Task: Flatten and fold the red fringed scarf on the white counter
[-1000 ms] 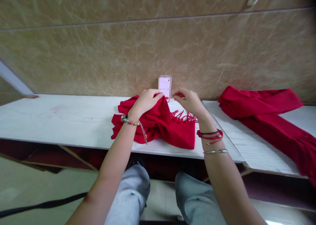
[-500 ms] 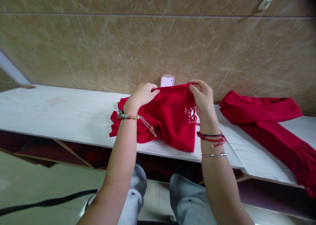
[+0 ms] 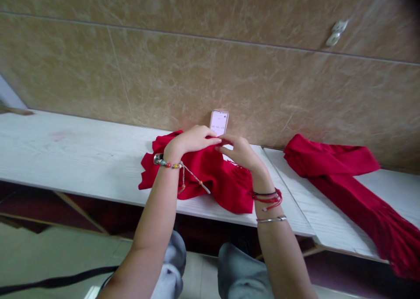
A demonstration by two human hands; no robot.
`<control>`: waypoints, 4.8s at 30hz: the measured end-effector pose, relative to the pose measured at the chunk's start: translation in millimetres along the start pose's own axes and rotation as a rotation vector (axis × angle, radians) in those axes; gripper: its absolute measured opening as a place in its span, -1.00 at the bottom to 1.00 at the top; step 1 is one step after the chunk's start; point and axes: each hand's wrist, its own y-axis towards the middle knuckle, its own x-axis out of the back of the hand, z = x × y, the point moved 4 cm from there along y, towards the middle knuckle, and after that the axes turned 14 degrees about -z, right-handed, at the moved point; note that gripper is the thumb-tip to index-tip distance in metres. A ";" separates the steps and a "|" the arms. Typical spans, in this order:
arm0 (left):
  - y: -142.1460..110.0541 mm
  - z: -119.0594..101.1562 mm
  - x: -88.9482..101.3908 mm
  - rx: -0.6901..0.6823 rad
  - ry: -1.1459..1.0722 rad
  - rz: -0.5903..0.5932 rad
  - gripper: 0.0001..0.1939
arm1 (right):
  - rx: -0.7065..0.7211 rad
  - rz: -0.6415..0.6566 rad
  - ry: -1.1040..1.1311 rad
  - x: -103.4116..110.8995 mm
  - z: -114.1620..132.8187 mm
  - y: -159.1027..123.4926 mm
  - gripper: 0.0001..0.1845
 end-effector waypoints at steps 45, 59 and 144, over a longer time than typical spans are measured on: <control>-11.1 20.5 28.3 0.012 0.182 -0.107 -0.79 | -0.110 -0.123 -0.295 29.5 -14.3 -2.0 -0.80; -10.4 20.4 21.2 0.049 0.245 0.018 -0.74 | -0.140 -0.091 -0.315 23.2 -11.6 -1.4 -0.79; -15.0 29.6 23.9 0.082 0.209 0.070 -0.75 | -0.146 -0.124 -0.307 28.3 -15.3 -2.7 -0.88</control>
